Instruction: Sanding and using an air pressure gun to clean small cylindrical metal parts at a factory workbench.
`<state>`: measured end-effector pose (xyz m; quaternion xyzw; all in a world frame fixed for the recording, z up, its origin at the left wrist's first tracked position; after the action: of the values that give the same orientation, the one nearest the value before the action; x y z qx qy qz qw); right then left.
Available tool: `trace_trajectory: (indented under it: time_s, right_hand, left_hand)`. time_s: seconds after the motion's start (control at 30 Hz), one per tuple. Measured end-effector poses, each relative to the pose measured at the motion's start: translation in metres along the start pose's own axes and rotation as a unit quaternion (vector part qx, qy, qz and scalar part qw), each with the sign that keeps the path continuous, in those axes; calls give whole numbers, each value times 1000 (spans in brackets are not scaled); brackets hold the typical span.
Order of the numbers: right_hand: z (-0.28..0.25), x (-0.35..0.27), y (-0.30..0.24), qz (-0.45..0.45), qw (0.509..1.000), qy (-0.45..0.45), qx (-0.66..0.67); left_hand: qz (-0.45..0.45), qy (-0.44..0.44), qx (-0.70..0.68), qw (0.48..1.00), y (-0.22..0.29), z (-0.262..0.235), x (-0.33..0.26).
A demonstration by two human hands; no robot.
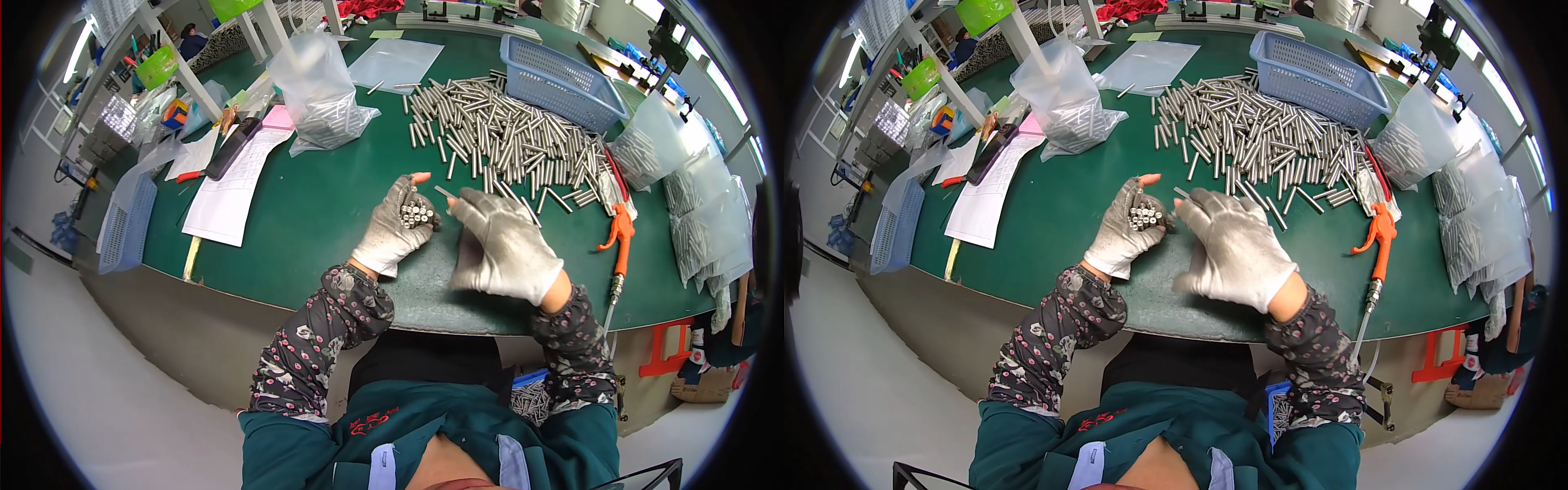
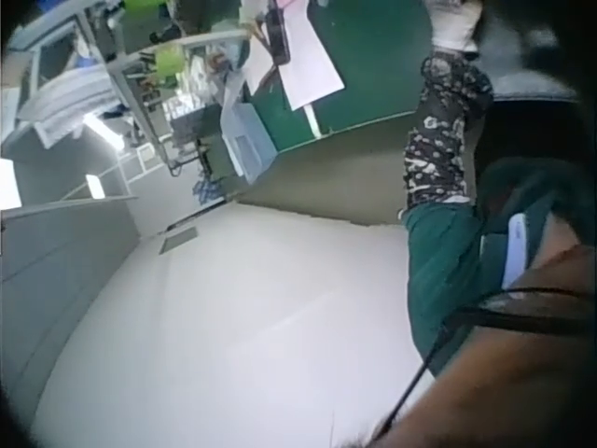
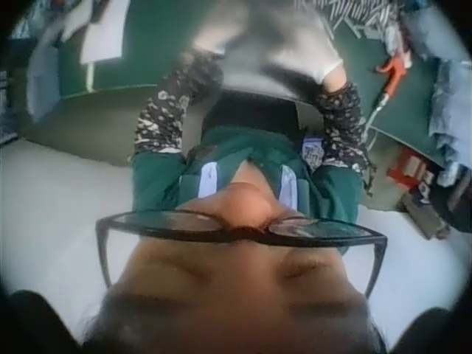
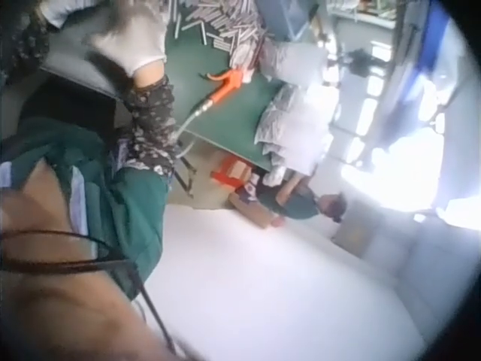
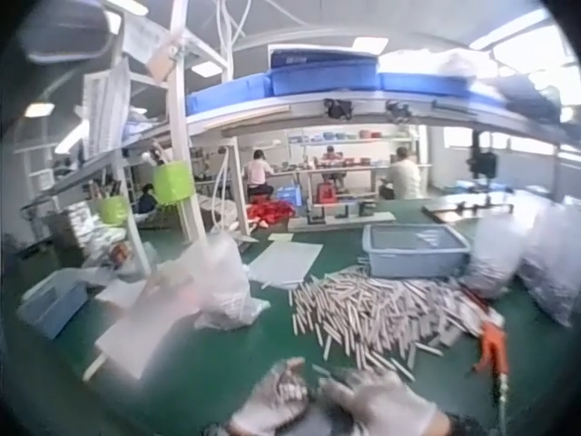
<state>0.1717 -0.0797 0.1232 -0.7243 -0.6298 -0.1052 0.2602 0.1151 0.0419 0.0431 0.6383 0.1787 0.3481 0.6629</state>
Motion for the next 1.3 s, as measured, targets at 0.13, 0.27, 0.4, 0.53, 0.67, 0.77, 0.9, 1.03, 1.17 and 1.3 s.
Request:
trace_trajectory:
  time_s: [0.13,0.27,0.4,0.53,0.67,0.77,0.9,1.03,1.17,1.3]
  right_hand:
    - [17,-29,5,-19,991,-102,-79]
    - [-11,-19,8,34,996,-29,-72]
    - [-25,-9,64,110,973,81,-184]
    - [-24,4,52,73,962,119,-236]
    - [12,23,23,126,990,60,16]
    - [54,28,26,225,959,-32,168]
    - [76,16,31,253,885,-6,389]
    - [76,8,38,279,867,-40,412]
    - [75,9,40,255,884,31,391]
    - [84,8,41,267,884,72,378]
  left_hand:
    - [15,-16,-10,1000,-3,1,2]
    - [4,-4,25,1000,4,0,-1]
    - [-3,-11,-3,1000,-2,3,3]
    - [-26,-6,22,999,-9,-2,5]
    - [-30,-21,-16,999,-10,-4,1]
    - [-10,-22,-26,999,-10,-2,3]
    - [-11,-14,-106,994,-10,-1,0]
    - [-41,-25,20,999,-12,-5,0]
    - [-17,-10,8,1000,-7,-5,1]
    - [-29,-15,-45,998,-8,-5,0]
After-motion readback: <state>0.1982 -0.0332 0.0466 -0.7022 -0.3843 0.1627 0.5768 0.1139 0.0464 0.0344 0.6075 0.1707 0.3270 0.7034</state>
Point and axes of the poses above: each hand's wrist, its own x-axis towards the middle knuckle, its own z-axis out of the palm, y = z × x, the point moved 7 cm from there along x, towards the middle knuckle, and after that the axes turned 15 degrees about y, right-handed, at the moved point
